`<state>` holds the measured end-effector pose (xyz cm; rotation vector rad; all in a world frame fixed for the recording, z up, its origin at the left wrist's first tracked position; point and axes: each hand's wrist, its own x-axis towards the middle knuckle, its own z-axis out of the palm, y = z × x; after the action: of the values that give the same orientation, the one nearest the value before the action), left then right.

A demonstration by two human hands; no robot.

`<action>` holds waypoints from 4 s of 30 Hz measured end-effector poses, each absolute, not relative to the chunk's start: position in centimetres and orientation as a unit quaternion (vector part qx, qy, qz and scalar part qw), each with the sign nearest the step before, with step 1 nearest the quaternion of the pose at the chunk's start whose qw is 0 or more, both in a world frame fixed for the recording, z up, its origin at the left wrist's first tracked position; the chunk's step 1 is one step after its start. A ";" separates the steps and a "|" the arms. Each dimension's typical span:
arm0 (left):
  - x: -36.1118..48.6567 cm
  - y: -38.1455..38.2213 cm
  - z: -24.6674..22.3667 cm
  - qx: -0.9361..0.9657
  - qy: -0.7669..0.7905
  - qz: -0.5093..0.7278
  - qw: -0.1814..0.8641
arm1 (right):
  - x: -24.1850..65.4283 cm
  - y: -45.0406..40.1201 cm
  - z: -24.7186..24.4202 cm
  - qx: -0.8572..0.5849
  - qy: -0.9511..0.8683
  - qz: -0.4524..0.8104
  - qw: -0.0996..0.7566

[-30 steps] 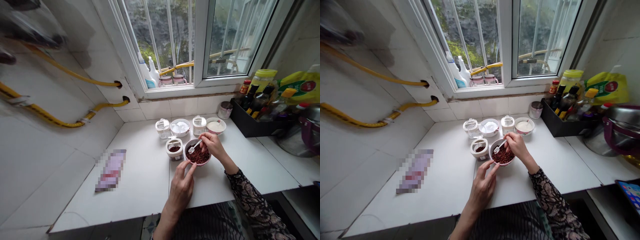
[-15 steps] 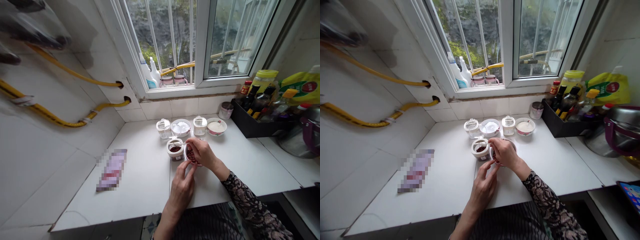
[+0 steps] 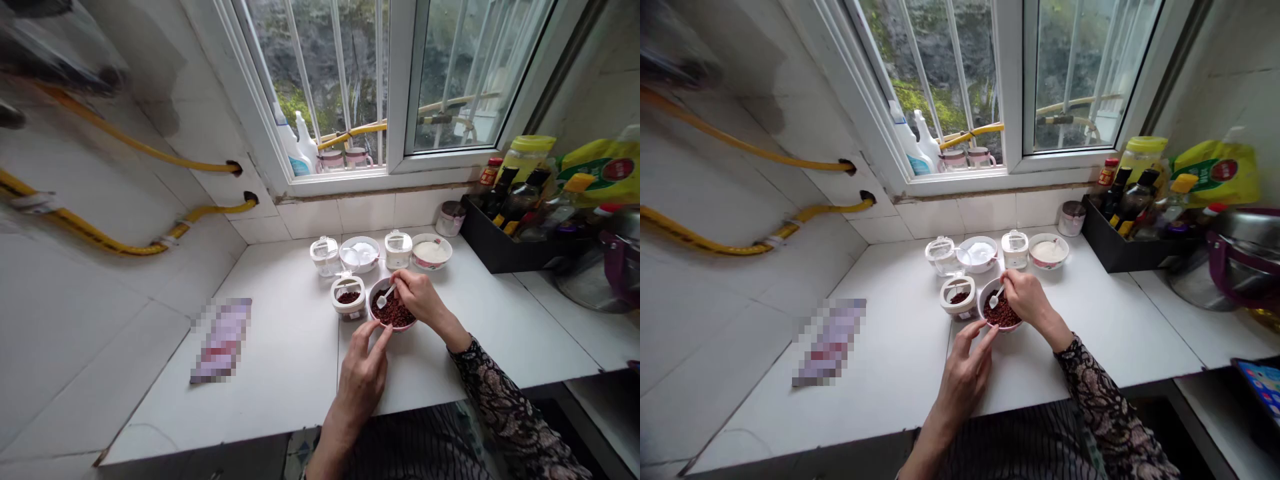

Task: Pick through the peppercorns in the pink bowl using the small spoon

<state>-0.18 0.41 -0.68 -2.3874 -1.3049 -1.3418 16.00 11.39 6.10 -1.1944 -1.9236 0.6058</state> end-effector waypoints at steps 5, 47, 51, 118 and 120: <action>-0.2 0.4 -0.7 -0.787 -0.427 -0.441 0.057 | 15.2 11.1 5.9 -0.473 -0.737 0.315 0.366; -0.1 0.5 -0.6 -0.781 -0.430 -0.449 0.057 | 13.7 10.0 6.6 -0.351 -0.766 0.203 0.498; -0.1 0.4 -0.6 -0.783 -0.430 -0.446 0.053 | 15.7 10.8 7.0 -0.439 -0.707 0.264 0.487; -0.1 0.5 -0.7 -0.782 -0.427 -0.450 0.053 | 16.7 12.0 6.5 -0.471 -0.576 0.521 0.419; -0.2 0.5 -0.7 -0.783 -0.427 -0.449 0.051 | 16.8 12.1 6.5 -0.468 -0.559 0.536 0.425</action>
<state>-0.15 0.47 -0.71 -2.3845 -1.2996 -1.3671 16.77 12.15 6.49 -1.1690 -1.3987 1.3408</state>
